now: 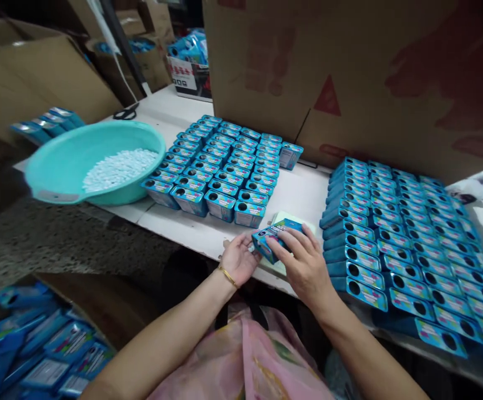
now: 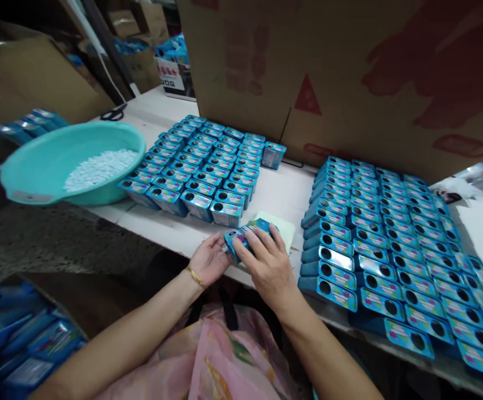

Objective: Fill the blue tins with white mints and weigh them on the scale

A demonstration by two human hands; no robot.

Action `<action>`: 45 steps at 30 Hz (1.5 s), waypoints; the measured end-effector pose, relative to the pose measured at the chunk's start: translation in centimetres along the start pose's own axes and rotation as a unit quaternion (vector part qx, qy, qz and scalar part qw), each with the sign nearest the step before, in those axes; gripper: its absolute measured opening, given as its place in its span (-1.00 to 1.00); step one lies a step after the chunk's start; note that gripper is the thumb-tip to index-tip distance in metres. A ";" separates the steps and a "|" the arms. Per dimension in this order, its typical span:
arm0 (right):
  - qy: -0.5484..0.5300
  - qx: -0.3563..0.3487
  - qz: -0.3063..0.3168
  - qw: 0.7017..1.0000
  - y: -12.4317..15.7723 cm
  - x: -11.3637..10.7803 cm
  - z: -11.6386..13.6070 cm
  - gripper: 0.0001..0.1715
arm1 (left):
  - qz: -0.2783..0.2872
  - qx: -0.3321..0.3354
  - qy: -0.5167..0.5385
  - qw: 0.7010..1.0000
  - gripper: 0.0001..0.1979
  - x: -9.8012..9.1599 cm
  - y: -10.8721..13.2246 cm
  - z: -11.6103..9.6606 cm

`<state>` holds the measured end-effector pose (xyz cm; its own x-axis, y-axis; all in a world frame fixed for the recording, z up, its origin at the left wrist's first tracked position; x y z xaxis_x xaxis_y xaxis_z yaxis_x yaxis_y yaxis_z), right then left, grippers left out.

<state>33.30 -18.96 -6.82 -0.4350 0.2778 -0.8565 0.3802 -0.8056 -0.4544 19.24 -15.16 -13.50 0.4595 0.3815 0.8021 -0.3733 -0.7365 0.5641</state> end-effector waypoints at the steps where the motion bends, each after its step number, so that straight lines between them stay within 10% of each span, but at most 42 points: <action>1: 0.029 -0.036 0.015 0.999 -0.1 -0.1 0.5 -0.48 | 0.000 0.001 0.003 1.000 -0.78 0.1 -0.1 0.1; 8: 0.099 -0.100 0.026 0.990 -0.2 0.2 1.0 -0.52 | 0.010 -0.012 0.019 1.000 -0.80 0.5 -0.4 0.8; 14: -0.037 0.077 -0.025 0.996 0.2 0.0 -1.6 -0.51 | 0.009 0.008 0.017 1.000 -0.84 -0.2 -0.6 0.4; 19: -0.285 0.291 -0.143 0.902 1.6 2.0 -5.9 -0.58 | 0.002 -0.001 0.006 1.000 -0.81 -0.7 0.3 -0.3; 24: -0.412 0.338 -0.185 0.826 2.5 3.9 -8.0 -0.52 | -0.014 0.000 -0.003 1.000 -0.80 -1.6 1.2 -1.0; 31: -0.226 0.264 -0.267 0.899 3.5 -1.7 -3.8 -0.45 | -0.026 -0.020 -0.018 0.999 -0.78 -3.4 3.4 -0.9; 36: -0.203 0.145 -0.128 0.960 6.1 -2.5 0.8 -0.63 | -0.034 -0.071 -0.031 0.996 -0.75 -4.3 4.7 0.4; 40: -0.269 0.046 0.078 0.959 7.7 0.1 3.5 -0.70 | -0.046 -0.105 -0.051 0.992 -0.72 -4.8 5.1 1.2; 45: -0.249 0.032 0.181 0.951 8.2 1.5 4.0 -0.77 | -0.046 -0.102 -0.061 0.992 -0.71 -4.9 5.0 1.4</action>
<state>32.49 -27.24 -10.86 -0.6246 -0.2931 -0.7238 0.5345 -0.8362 -0.1226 16.23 -21.49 -14.87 0.5882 0.3620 0.7232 -0.4758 -0.5682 0.6714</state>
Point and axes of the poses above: each hand's wrist, its own y-axis away from the middle knuckle, its own x-axis out of the palm, z = x × y, the point moved 2 cm from there along -y, towards the middle knuckle, and after that the axes turned 1 degree about x, right-handed, at the moved point
